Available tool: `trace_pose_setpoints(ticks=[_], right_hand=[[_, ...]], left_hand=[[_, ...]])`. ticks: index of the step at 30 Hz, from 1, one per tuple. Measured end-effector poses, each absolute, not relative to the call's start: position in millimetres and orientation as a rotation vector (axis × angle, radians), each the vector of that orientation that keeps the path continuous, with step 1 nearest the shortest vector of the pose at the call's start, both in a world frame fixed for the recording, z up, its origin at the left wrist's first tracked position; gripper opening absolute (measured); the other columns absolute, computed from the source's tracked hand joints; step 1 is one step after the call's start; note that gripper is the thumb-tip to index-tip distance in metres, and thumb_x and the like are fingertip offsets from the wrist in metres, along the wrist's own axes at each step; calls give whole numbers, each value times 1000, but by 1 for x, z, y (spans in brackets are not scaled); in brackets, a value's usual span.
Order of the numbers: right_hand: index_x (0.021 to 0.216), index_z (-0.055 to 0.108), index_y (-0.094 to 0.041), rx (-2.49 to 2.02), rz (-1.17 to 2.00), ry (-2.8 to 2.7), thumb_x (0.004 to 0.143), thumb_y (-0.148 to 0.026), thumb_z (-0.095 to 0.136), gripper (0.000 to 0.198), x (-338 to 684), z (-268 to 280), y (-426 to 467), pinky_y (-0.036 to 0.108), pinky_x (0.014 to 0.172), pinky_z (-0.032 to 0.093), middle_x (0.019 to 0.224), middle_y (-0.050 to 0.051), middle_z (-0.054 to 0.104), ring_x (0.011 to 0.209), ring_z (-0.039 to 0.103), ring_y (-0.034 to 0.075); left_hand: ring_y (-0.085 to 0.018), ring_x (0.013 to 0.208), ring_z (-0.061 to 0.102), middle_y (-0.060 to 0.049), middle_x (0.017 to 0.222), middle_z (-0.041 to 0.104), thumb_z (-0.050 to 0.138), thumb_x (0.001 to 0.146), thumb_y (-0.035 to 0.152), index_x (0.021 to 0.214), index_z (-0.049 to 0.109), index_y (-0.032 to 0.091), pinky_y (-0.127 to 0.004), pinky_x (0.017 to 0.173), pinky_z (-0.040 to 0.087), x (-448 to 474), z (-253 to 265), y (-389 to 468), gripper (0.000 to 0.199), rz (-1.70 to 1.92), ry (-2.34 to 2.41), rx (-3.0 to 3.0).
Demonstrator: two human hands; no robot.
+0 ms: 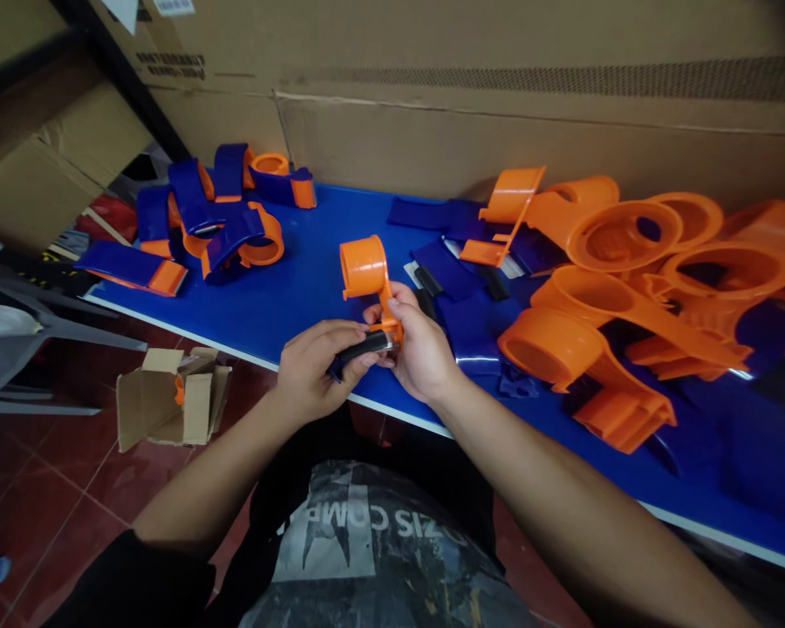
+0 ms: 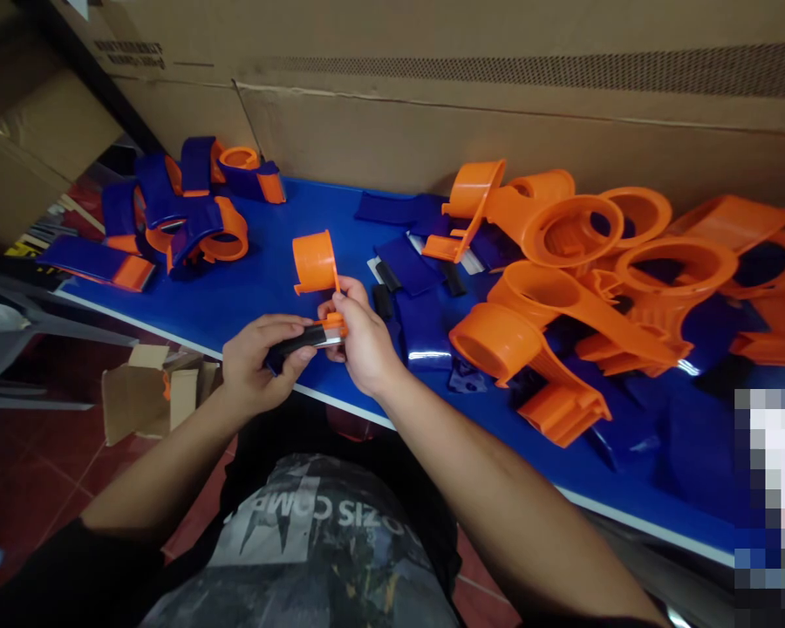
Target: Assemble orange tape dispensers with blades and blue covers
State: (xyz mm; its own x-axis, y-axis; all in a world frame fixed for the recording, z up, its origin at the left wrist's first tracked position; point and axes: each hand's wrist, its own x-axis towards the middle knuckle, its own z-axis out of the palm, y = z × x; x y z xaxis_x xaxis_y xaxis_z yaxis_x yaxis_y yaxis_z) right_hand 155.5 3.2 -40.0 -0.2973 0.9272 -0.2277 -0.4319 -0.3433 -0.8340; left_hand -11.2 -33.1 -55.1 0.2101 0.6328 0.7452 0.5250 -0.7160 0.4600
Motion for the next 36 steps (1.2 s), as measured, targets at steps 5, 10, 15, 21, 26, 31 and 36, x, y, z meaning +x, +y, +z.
trace_pose_setpoints(ticks=[5, 10, 15, 21, 26, 31, 36], right_hand=[[122, 52, -31, -916, 1789, -833, 92, -46, 59, 34, 156, -41, 3, 20, 41, 24, 86, -4, 57, 52, 42, 9], [122, 53, -32, -967, 1766, -834, 93, -47, 58, 33, 155, -41, 3, 21, 41, 24, 89, -3, 57, 53, 44, 10], [123, 52, -33, -953, 1775, -806, 93, -46, 59, 33, 155, -40, 2, 22, 43, 24, 88, -4, 55, 54, 42, 10], [122, 53, -32, -910, 1757, -798, 93, -44, 59, 32, 155, -40, 1, 23, 45, 25, 88, -3, 53, 58, 42, 11], [124, 52, -32, -917, 1765, -799, 92, -47, 61, 36, 155, -40, 1, 24, 46, 25, 89, -3, 53, 57, 41, 11], [121, 53, -32, -917, 1750, -806, 91, -48, 63, 35, 156, -43, 2, 24, 47, 25, 89, -3, 53, 57, 41, 12], [118, 55, -32, -917, 1701, -843, 92, -48, 62, 31, 156, -48, 4, 26, 50, 30, 88, -1, 51, 64, 47, 14]], left_hand=[[-19, 99, 77, -7, 106, 78, 80, 94, 32, 110, 73, 21, -34, 87, 65, -9, -54, -36, 20, 1392, 1253, 2302], [-17, 94, 73, -7, 106, 74, 84, 90, 28, 108, 76, 21, -32, 80, 64, -3, -49, -37, 20, 1346, 1254, 2214], [-16, 94, 71, -5, 104, 71, 82, 91, 23, 109, 77, 21, -31, 82, 62, 2, -40, -33, 18, 1285, 1284, 2210], [-16, 91, 69, -5, 102, 69, 79, 93, 23, 112, 76, 20, -31, 80, 61, 2, -41, -32, 19, 1258, 1229, 2281], [-16, 92, 68, -5, 102, 69, 78, 93, 19, 111, 75, 20, -31, 80, 61, -1, -36, -32, 18, 1222, 1197, 2298], [-16, 90, 68, -4, 100, 68, 79, 92, 17, 108, 75, 20, -31, 80, 61, 1, -36, -29, 17, 1202, 1184, 2273], [-16, 90, 67, -3, 96, 67, 80, 90, 15, 104, 75, 20, -32, 80, 60, 7, -38, -27, 15, 1217, 1170, 2265]])
